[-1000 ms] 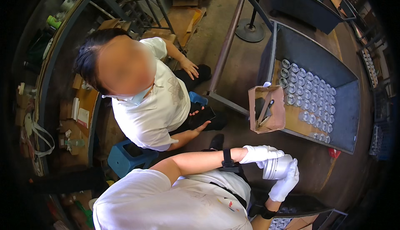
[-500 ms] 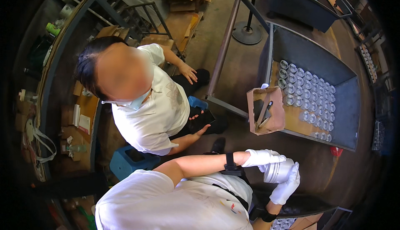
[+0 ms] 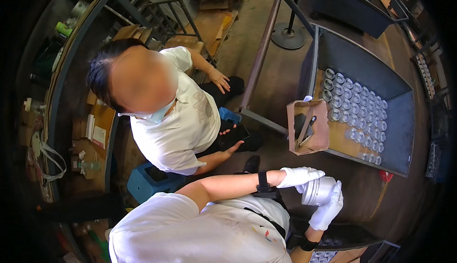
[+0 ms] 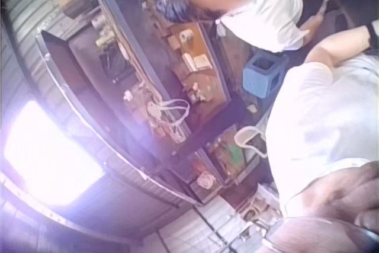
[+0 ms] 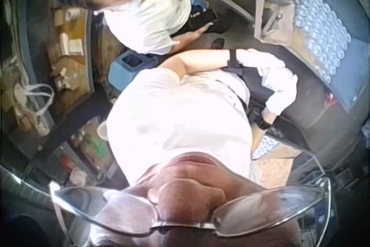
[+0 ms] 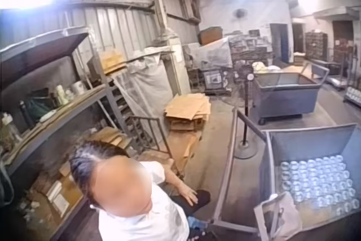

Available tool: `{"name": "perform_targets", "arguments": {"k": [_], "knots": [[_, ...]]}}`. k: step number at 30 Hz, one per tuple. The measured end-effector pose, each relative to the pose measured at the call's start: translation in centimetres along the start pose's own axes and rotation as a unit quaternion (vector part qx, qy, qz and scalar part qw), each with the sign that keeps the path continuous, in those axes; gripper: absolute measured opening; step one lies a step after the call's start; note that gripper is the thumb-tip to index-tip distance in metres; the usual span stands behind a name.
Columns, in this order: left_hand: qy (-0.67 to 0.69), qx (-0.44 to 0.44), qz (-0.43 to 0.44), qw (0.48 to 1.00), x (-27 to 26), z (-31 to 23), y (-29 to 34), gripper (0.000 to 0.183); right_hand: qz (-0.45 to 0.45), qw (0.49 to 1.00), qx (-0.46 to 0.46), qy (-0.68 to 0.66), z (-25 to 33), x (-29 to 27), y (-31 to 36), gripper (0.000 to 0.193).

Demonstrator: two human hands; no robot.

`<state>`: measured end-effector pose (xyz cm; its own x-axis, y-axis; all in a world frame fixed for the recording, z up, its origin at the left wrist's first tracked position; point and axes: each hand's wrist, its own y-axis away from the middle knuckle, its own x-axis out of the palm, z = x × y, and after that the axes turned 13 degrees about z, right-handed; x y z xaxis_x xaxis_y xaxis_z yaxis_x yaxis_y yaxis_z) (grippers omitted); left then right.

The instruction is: Inspecting metal engine pistons for quality and organizing them into bins.

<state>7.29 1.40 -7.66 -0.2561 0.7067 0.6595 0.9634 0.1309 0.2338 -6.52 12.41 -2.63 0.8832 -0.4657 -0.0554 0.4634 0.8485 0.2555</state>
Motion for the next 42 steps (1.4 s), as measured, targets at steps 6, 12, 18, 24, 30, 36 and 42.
{"name": "perform_targets", "arguments": {"k": [6, 12, 18, 24, 30, 36, 42], "knots": [[0.011, 0.007, -0.007, 1.0, -0.6, 0.4, -0.1, 0.055, 0.02, 1.0, 0.006, 0.011, 0.3, 0.3, -0.5, 0.045], [0.003, 0.013, -0.006, 1.0, -0.3, 0.4, -0.3, 0.055, -0.007, 1.0, 0.0, 0.008, 0.4, 0.2, -0.5, 0.043], [0.014, 0.0, 0.001, 1.0, 0.1, 0.3, -0.6, 0.054, -0.011, 1.0, -0.003, -0.003, 0.3, -0.3, -0.1, 0.045], [0.004, 0.002, 0.009, 1.0, 0.3, 0.9, -1.2, 0.055, -0.001, 1.0, 0.005, -0.002, 0.0, -0.9, 0.3, 0.047], [0.02, 0.006, 0.019, 1.0, 0.4, 0.6, -1.1, 0.056, -0.018, 1.0, -0.002, -0.007, 0.3, -0.6, 0.4, 0.046], [0.001, -0.011, 0.004, 1.0, 0.5, 0.4, -1.1, 0.057, -0.016, 1.0, -0.014, 0.011, 0.0, -0.9, 0.4, 0.048], [0.016, -0.007, 0.01, 1.0, 0.8, 0.3, -0.8, 0.056, -0.013, 1.0, -0.008, 0.002, 0.4, -0.6, 0.6, 0.049]]}}
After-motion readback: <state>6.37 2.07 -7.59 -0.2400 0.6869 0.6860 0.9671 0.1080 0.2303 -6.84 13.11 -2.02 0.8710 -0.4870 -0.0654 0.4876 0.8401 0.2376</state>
